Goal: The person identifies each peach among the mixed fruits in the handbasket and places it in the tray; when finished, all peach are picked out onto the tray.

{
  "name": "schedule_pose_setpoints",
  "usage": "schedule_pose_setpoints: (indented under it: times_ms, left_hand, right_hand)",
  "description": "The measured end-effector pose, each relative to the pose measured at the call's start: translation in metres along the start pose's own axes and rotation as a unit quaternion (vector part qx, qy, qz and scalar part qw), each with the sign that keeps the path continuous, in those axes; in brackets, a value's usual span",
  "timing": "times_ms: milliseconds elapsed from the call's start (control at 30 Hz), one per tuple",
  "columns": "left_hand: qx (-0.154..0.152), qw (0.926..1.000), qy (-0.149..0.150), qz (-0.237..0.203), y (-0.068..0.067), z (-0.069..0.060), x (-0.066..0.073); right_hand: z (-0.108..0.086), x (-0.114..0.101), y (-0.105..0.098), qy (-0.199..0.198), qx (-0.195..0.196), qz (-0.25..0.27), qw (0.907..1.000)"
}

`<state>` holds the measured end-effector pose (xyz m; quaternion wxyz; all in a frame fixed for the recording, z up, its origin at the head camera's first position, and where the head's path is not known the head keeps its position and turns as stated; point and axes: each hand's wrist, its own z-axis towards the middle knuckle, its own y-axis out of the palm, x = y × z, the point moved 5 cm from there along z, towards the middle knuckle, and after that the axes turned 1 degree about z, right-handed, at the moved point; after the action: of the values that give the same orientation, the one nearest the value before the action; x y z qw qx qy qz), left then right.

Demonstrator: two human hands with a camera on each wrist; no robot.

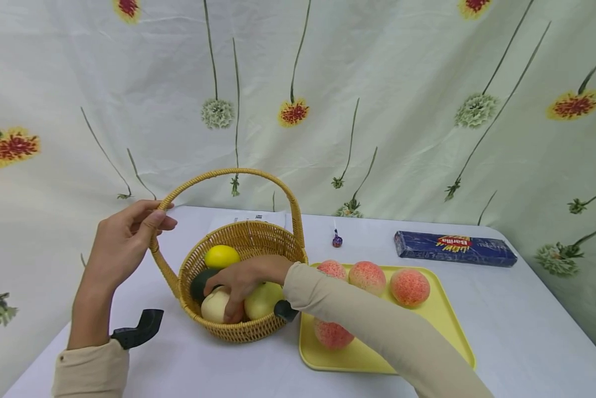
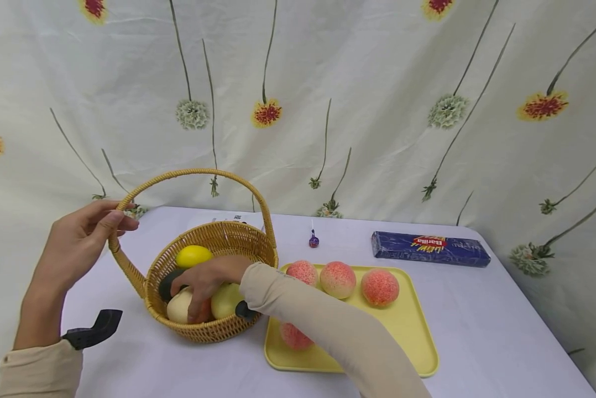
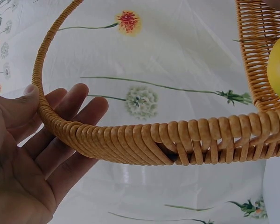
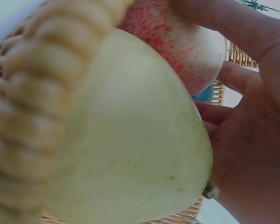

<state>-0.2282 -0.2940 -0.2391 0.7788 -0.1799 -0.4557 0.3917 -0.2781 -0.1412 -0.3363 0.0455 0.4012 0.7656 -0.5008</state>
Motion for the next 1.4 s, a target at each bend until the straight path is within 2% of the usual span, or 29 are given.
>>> schedule_pose_setpoints:
  times_ms: [200, 433, 700, 933, 1033, 1167, 1400]
  left_hand:
    - [0.000, 1.0000, 0.000, 0.000, 0.000, 0.000, 0.000]
    - [0.002, 1.0000, -0.002, 0.002, 0.000, 0.000, 0.000]
    - [0.002, 1.0000, -0.004, 0.004, 0.000, 0.000, -0.001]
    - [-0.002, 1.0000, -0.006, 0.002, 0.000, 0.000, -0.002]
    - [-0.001, 1.0000, -0.004, 0.002, 0.000, 0.000, -0.002]
    - [-0.001, 1.0000, -0.003, 0.001, 0.001, 0.000, -0.002]
    - [-0.001, 1.0000, 0.000, -0.001, 0.001, 0.000, -0.001]
  right_hand:
    - [0.000, 0.001, 0.000, -0.011, 0.003, 0.004, 0.9999]
    - [0.000, 0.002, -0.004, -0.047, 0.020, 0.007, 0.9987]
    - [-0.002, 0.006, -0.007, -0.062, 0.076, 0.015, 0.9950]
    - [-0.007, 0.011, -0.012, -0.100, 0.124, 0.069, 0.9849]
    - [-0.011, 0.012, -0.015, -0.117, 0.148, 0.064, 0.9801]
    - [-0.018, 0.016, -0.018, -0.115, 0.186, 0.035, 0.9752]
    - [-0.024, 0.024, -0.019, -0.121, 0.206, 0.046, 0.9700]
